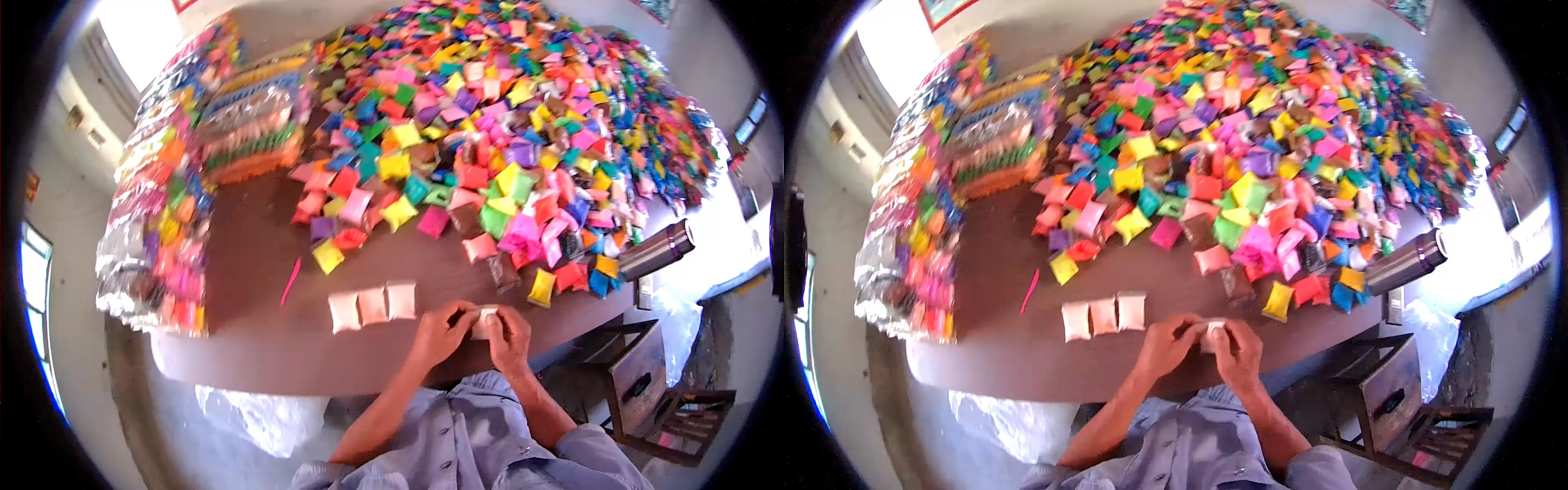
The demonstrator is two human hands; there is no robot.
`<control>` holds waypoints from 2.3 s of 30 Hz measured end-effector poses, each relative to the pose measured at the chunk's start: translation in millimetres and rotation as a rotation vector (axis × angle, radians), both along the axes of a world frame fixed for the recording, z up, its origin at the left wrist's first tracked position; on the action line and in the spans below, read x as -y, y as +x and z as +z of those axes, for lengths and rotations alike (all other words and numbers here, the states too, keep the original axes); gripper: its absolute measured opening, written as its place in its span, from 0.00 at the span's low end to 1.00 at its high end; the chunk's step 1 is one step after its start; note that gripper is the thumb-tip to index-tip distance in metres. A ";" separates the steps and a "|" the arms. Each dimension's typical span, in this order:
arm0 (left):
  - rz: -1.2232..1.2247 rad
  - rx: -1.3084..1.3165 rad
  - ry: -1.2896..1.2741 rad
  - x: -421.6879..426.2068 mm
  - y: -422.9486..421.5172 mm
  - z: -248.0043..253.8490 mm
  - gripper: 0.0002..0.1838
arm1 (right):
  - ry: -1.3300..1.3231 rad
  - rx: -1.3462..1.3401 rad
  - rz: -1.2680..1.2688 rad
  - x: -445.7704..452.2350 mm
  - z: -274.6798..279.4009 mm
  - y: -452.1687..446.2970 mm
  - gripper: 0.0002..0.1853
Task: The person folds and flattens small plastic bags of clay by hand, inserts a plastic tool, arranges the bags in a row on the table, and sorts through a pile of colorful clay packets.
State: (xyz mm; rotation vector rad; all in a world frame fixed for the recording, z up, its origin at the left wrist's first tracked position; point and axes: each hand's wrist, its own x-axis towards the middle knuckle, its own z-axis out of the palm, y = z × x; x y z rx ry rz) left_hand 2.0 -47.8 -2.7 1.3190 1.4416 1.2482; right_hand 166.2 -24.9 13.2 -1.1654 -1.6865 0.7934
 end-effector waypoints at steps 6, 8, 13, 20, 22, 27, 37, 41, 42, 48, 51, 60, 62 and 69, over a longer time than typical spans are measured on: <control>-0.017 0.051 -0.049 1.7 6.7 17.7 0.12 | -0.117 -0.165 0.014 0.6 -10.5 6.9 0.06; -0.039 -0.080 -0.028 4.0 8.3 11.1 0.13 | -0.138 -0.210 0.039 1.1 -14.0 7.5 0.06; 0.007 -0.098 -0.041 5.2 11.2 13.0 0.12 | 0.001 -0.142 0.043 -0.9 -4.6 4.0 0.07; -0.008 -0.123 0.052 3.9 16.5 19.0 0.12 | -0.022 -0.159 0.014 -1.9 -12.0 7.7 0.09; 0.000 -0.136 0.025 6.0 17.4 18.8 0.12 | -0.036 -0.181 0.023 -0.4 -9.8 7.4 0.09; 0.061 -0.183 0.043 5.9 15.8 10.1 0.12 | -0.016 -0.146 0.035 -3.0 -6.4 1.4 0.09; 0.053 -0.107 0.192 6.2 18.3 13.5 0.09 | -0.083 -0.199 0.038 -1.3 -19.6 6.9 0.10; 0.077 -0.161 0.083 8.2 18.3 7.4 0.10 | -0.048 -0.151 0.032 0.0 -8.1 3.8 0.10; 0.077 -0.160 0.088 8.2 18.3 9.4 0.10 | -0.038 -0.130 0.038 -0.6 -8.0 4.4 0.09; 0.047 -0.161 0.223 9.5 18.8 14.8 0.09 | -0.115 -0.205 -0.008 0.3 -21.4 6.0 0.08; 0.052 -0.137 0.160 9.9 20.4 13.2 0.09 | -0.085 -0.185 -0.004 0.0 -11.8 4.8 0.09; 0.042 -0.093 0.048 11.5 15.0 14.2 0.11 | -0.070 -0.208 0.022 0.9 -15.0 2.7 0.10; 0.006 -0.123 -0.050 12.2 15.1 22.7 0.13 | -0.073 -0.202 0.006 0.1 -12.9 2.7 0.10; 0.006 -0.044 0.014 9.3 15.4 18.3 0.10 | -0.137 -0.290 0.026 -1.2 -21.2 4.1 0.11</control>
